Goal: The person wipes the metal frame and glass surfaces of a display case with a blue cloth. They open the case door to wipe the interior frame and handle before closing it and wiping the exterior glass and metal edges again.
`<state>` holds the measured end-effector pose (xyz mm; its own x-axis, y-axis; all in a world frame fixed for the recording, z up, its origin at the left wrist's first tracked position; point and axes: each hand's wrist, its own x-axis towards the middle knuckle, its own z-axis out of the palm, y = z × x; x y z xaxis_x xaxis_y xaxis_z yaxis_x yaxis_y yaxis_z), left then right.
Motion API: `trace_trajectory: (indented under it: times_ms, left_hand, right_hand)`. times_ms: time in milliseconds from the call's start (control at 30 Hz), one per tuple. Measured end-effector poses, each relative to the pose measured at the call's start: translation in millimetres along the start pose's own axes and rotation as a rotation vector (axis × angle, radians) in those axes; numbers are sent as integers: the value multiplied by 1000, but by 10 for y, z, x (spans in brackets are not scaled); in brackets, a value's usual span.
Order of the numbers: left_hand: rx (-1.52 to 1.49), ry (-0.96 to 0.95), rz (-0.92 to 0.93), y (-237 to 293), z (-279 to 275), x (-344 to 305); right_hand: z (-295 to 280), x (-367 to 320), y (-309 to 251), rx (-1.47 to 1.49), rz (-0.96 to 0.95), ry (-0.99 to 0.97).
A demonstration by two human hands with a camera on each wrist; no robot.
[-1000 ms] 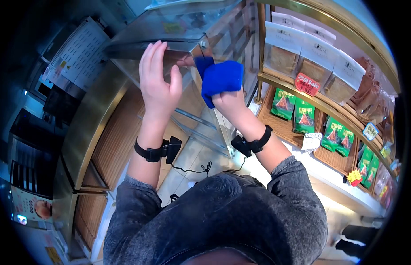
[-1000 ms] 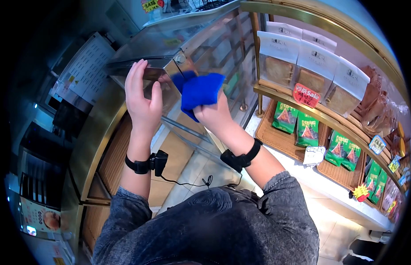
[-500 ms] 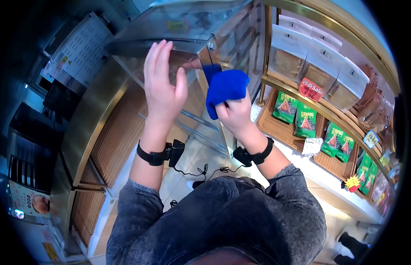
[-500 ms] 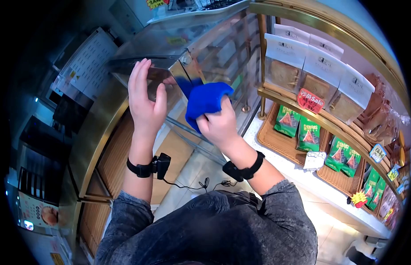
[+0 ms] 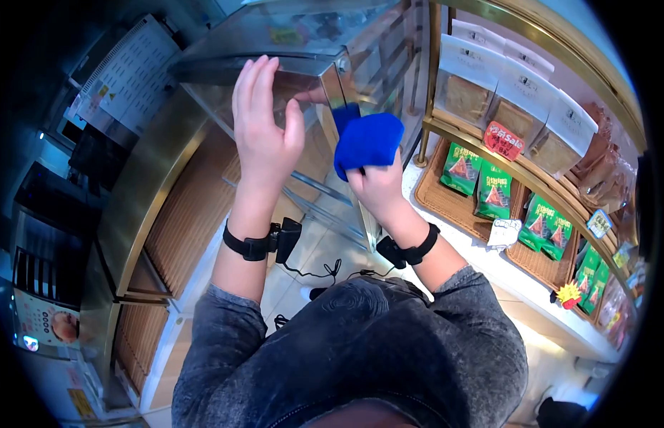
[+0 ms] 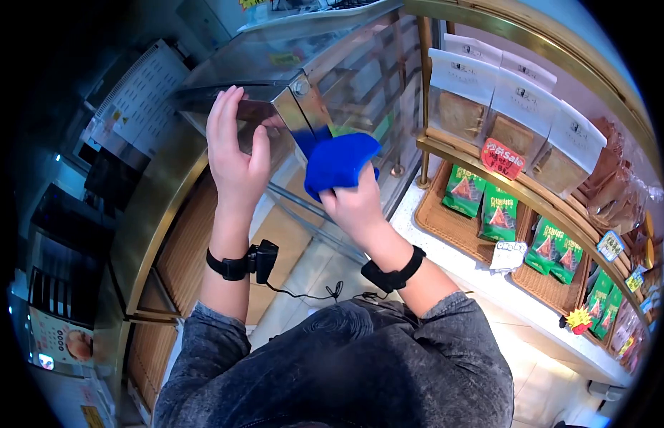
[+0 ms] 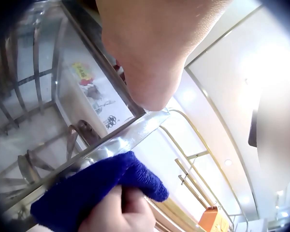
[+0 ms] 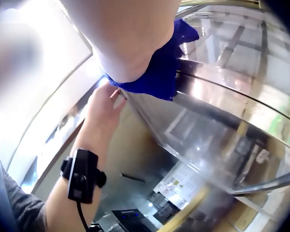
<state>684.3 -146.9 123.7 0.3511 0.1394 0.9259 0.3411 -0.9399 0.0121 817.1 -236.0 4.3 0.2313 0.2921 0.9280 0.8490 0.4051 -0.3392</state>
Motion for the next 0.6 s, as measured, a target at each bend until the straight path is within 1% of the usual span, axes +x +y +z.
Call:
trace_trajectory:
  times_ms: [67,133,167,233,267,333,367,400,467,533,567,600]
  left_hand:
    - [4,9,-4,-2,17,-1]
    - [0,6,-3,-1,24,-9]
    - [0,6,2,-5,22,-7]
    - [-10,7,2,3,11,-8]
    - [-12,8,0,1,3,-8]
    - [-5,0,16,-12,-2,-3]
    - [-4,5,12,-12,-4,-2]
    - [-3,3,13,-12,-2,-1]
    - [-1,-3,13,-19,6,-3]
    - [-5,20,24,-28,27,-19]
    - [-10,11,21,-29,38,-24]
    - [-1,16,28,-33,43,-25]
  right_hand:
    - [-17,-80,22,23,10,-22]
    - [32,-148,88,-10,30,85]
    - [15,-174,109,-14,39,83]
    - [-54,-197,202,317,534,109]
    - [-37,-318,420,566,820,132]
    - [-104,-405,618,855,896,404]
    - [-163,-397,638,830,879,422]
    - [-207,-407,631,896,879,396]
    - [-205,-373,600,768,900,302]
    - [-77,-439,635,394,644,142]
    - [-121,-236,356,314,500,119]
    - [-115,-150,220,262,376,72]
